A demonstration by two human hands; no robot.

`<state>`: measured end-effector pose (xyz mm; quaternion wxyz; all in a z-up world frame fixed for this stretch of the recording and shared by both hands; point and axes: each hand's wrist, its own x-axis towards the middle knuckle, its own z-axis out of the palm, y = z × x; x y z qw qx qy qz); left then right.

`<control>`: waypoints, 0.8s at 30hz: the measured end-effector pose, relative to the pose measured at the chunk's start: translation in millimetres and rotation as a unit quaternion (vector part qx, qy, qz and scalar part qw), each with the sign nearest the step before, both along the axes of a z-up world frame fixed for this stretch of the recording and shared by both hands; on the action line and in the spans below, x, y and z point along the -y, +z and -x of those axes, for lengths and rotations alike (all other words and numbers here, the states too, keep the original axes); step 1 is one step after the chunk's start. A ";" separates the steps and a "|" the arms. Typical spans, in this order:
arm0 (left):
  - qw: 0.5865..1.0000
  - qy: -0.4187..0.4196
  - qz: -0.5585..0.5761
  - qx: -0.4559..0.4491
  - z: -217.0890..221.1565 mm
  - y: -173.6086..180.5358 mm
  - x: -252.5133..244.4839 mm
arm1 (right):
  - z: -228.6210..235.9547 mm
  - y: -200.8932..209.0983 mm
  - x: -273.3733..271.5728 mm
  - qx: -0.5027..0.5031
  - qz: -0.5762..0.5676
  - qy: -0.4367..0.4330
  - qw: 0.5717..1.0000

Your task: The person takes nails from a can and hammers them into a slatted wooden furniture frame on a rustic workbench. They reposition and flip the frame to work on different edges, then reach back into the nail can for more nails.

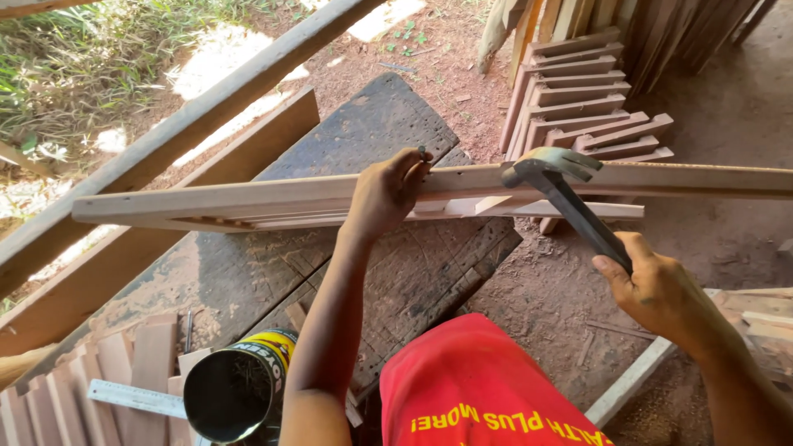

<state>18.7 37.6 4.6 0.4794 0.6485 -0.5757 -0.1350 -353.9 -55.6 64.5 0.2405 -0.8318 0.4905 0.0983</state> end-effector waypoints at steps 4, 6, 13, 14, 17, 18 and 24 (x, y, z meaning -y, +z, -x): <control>0.997 0.029 0.010 0.077 -0.5 -16.7 4.5 | -2.1 2.1 -3.9 0.019 0.020 0.000 1.000; 0.996 0.029 -0.011 0.081 -1.4 -20.9 5.6 | 0.9 -2.9 -2.4 0.021 0.038 0.019 0.999; 0.995 0.036 0.001 0.090 0.1 -22.4 4.9 | 1.4 -1.5 -1.8 0.015 0.033 0.041 0.998; 0.995 0.040 0.002 0.093 0.4 -21.4 4.6 | 1.2 -1.2 -2.1 0.011 0.032 0.036 0.999; 0.995 0.039 0.005 0.096 -0.3 -24.7 5.3 | -2.2 4.1 -5.5 0.005 0.025 0.017 1.000; 0.995 0.036 0.005 0.097 -0.5 -26.8 5.7 | -3.6 6.6 -7.0 0.004 0.019 0.003 1.000; 0.994 0.028 0.012 0.109 -0.9 -30.3 7.5 | -2.3 4.8 -6.6 -0.002 0.017 0.009 1.000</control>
